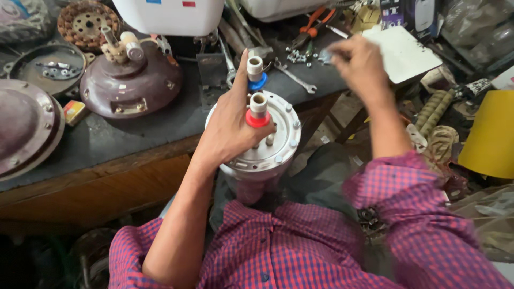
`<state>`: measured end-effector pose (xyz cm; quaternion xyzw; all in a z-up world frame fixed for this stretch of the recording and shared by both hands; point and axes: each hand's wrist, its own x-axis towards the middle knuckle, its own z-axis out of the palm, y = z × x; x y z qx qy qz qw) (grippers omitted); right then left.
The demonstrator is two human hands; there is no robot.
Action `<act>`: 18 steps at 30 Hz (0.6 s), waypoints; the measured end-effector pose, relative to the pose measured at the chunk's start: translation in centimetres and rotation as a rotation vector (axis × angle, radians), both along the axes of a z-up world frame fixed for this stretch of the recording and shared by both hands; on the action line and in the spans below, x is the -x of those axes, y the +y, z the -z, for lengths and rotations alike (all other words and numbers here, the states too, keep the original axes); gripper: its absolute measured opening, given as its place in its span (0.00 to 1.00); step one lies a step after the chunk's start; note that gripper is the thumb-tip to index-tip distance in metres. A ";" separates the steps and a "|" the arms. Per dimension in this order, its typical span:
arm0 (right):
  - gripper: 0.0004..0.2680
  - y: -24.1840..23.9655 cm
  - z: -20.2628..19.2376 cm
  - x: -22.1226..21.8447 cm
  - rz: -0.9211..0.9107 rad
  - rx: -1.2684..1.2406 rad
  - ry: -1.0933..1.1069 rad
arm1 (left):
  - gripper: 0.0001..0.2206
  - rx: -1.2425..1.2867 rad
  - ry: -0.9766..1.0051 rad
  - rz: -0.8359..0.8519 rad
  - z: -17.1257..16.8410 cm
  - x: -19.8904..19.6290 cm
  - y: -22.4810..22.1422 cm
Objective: The person assembles a cylindrical water heater by placing a lid with two pipes onto the tank and tightening the surrounding bolts. They use a wrench to secure the bolts in a circular pattern while holding the unit on their lap.
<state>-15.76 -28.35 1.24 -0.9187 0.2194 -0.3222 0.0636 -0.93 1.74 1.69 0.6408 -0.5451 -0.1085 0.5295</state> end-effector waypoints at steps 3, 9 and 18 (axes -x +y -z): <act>0.06 -1.5 4.1 -1.4 0.088 -0.051 0.006 | 0.54 -0.009 -0.006 -0.003 -0.2 -0.1 0.0; 0.04 -0.9 7.6 -1.9 -0.137 0.215 -0.139 | 0.54 -0.022 -0.012 -0.007 -0.2 0.0 0.0; 0.10 5.3 1.7 0.4 -0.285 -0.528 -0.199 | 0.53 0.030 -0.023 0.008 0.2 0.1 0.3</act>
